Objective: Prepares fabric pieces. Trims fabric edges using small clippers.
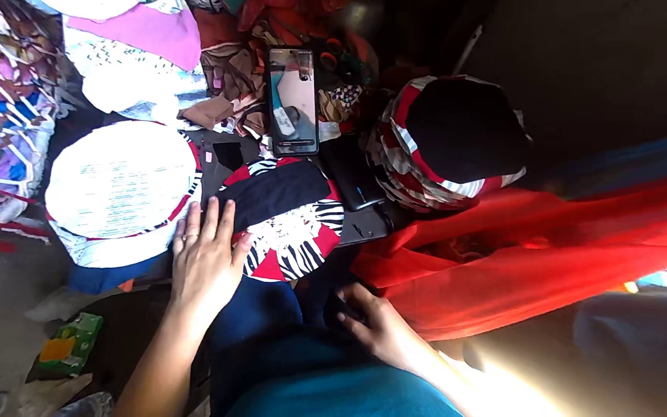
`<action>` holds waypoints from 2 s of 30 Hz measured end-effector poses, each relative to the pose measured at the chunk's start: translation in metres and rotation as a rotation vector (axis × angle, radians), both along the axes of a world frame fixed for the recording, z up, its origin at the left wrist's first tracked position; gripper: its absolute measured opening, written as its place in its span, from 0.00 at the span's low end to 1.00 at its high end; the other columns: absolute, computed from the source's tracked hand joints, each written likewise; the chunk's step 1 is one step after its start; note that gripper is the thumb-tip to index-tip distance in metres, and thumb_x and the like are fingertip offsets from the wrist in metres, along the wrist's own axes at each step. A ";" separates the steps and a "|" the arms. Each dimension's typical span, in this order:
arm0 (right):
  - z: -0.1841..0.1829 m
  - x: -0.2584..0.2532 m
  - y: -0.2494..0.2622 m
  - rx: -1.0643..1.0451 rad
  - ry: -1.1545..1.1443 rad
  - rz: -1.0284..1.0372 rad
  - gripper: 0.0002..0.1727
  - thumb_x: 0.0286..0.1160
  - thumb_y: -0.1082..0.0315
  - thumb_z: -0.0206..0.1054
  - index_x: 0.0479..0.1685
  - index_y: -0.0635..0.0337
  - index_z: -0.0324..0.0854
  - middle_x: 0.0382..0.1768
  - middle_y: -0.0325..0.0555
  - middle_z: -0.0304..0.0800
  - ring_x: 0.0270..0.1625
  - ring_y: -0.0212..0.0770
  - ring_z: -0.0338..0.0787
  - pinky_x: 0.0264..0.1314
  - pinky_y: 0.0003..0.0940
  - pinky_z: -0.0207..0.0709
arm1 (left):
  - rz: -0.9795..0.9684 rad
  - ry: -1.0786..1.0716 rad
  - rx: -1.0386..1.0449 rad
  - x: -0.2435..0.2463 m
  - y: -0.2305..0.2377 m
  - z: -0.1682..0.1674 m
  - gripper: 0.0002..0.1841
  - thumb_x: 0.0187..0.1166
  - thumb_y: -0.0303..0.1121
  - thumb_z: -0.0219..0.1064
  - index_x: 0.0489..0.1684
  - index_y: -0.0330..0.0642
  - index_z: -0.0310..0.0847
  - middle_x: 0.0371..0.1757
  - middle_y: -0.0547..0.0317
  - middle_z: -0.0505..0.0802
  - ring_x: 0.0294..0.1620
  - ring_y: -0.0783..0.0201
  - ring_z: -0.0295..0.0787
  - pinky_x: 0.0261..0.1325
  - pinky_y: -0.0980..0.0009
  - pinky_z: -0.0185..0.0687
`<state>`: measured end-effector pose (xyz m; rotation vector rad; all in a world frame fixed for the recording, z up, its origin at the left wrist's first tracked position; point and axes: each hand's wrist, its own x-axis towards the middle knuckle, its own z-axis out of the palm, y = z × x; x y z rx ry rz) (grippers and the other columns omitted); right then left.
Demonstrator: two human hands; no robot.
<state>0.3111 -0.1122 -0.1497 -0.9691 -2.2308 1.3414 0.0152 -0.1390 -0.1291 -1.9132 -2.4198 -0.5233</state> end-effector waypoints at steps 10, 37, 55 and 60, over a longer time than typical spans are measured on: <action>-0.005 -0.045 0.020 0.850 -0.129 -0.199 0.20 0.73 0.69 0.65 0.62 0.68 0.82 0.28 0.47 0.93 0.23 0.45 0.91 0.23 0.38 0.82 | -0.544 0.277 0.565 0.011 -0.022 -0.031 0.08 0.88 0.37 0.60 0.57 0.51 0.81 0.61 0.58 0.90 0.73 0.59 0.79 0.84 0.59 0.53; 0.065 -0.041 0.028 -0.001 0.535 -0.217 0.10 0.72 0.76 0.68 0.48 0.54 0.89 0.39 0.29 0.90 0.41 0.20 0.88 0.46 0.18 0.84 | -0.364 -1.285 0.325 0.041 -0.059 0.023 0.10 0.82 0.34 0.67 0.58 0.51 0.85 0.50 0.74 0.94 0.49 0.77 0.92 0.53 0.77 0.90; 0.064 -0.030 -0.018 0.355 0.330 0.275 0.14 0.77 0.75 0.63 0.57 0.67 0.87 0.53 0.52 0.94 0.59 0.39 0.91 0.66 0.32 0.82 | -0.889 -1.290 0.002 0.050 -0.074 0.017 0.40 0.81 0.60 0.63 0.89 0.49 0.57 0.79 0.66 0.81 0.70 0.72 0.82 0.69 0.72 0.81; 0.077 -0.029 -0.021 0.530 0.327 0.248 0.13 0.76 0.77 0.65 0.56 0.69 0.86 0.50 0.54 0.94 0.56 0.41 0.93 0.66 0.29 0.81 | -0.798 -1.195 0.044 0.057 -0.069 0.016 0.20 0.81 0.44 0.70 0.69 0.51 0.80 0.60 0.76 0.92 0.60 0.82 0.87 0.65 0.78 0.84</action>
